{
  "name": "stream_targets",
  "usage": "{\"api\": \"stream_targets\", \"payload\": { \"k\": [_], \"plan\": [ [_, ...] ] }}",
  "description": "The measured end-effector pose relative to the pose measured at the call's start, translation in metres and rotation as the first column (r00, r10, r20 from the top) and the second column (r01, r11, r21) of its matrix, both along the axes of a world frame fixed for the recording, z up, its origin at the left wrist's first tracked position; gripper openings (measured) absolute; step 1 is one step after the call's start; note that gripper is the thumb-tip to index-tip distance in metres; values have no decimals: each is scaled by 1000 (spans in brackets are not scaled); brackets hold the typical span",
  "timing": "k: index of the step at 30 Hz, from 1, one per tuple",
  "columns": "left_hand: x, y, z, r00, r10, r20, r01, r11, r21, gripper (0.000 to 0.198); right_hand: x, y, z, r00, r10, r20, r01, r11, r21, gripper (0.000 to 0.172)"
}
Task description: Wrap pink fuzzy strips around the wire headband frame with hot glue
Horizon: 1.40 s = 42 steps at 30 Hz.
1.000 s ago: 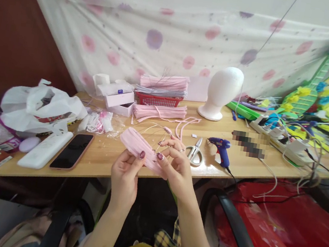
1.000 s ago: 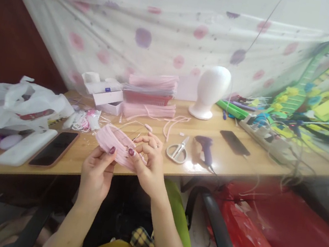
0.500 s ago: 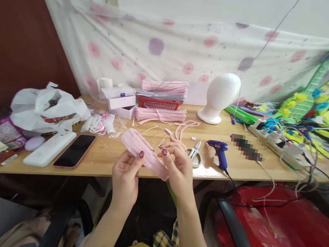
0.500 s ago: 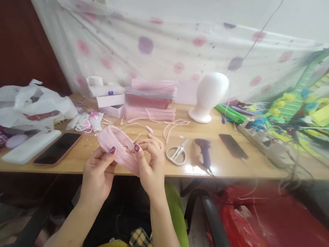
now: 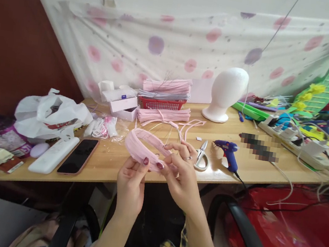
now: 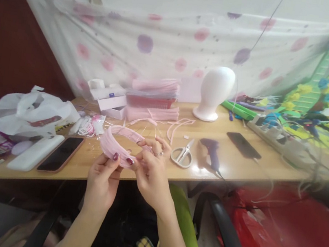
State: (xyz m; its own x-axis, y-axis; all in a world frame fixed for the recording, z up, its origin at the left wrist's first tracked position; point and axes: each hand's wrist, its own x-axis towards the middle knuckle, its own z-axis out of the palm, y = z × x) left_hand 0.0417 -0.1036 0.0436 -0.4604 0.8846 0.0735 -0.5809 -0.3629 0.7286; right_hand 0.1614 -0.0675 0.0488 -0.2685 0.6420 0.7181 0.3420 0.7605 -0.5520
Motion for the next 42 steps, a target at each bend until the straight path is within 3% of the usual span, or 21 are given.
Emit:
{"api": "stream_targets", "payload": {
  "k": [2,4,7,10,13,17,20,22,24,29,33,42],
  "plan": [
    [0,5,-2,1000,1,22,-1,1000,-11,28,0,3,-4,999,-4,-53,3,1000,-5,14],
    [-1,12,-4,999,6,48,-4,1000,-25,28,1,6,-7,970,-82,-229,82,997,-12,15],
    [-5,20,-6,996,20,91,-16,999,-52,28,4,11,-10,777,-260,-573,285,957,-47,17],
    [-11,28,-6,991,43,124,-33,996,-78,30,9,18,-10,613,-298,-732,371,926,-66,29],
    [-17,39,-1,985,56,161,-42,995,-88,34,12,26,-12,571,-254,-781,278,955,-107,57],
    [-25,59,11,956,46,291,-19,995,-93,42,10,36,-19,676,-214,-705,25,963,-269,74],
    [-27,73,16,930,18,368,21,995,-100,46,-2,46,-20,751,-91,-654,-277,856,-436,70],
    [-25,80,17,924,-21,381,58,995,-85,44,-16,55,-17,717,-25,-697,-444,754,-484,57],
    [-21,84,15,932,-68,356,89,995,-45,38,-31,63,-11,642,-25,-766,-539,697,-474,50],
    [-11,87,6,964,-173,203,167,985,47,25,-55,73,-9,542,-125,-831,-581,658,-479,47],
    [-4,88,-6,976,-128,176,127,992,16,24,-58,74,-20,499,-202,-843,-564,663,-492,40],
    [5,95,-17,984,4,181,24,988,-153,33,-54,81,-42,556,-259,-790,-524,629,-575,36]
  ]
}}
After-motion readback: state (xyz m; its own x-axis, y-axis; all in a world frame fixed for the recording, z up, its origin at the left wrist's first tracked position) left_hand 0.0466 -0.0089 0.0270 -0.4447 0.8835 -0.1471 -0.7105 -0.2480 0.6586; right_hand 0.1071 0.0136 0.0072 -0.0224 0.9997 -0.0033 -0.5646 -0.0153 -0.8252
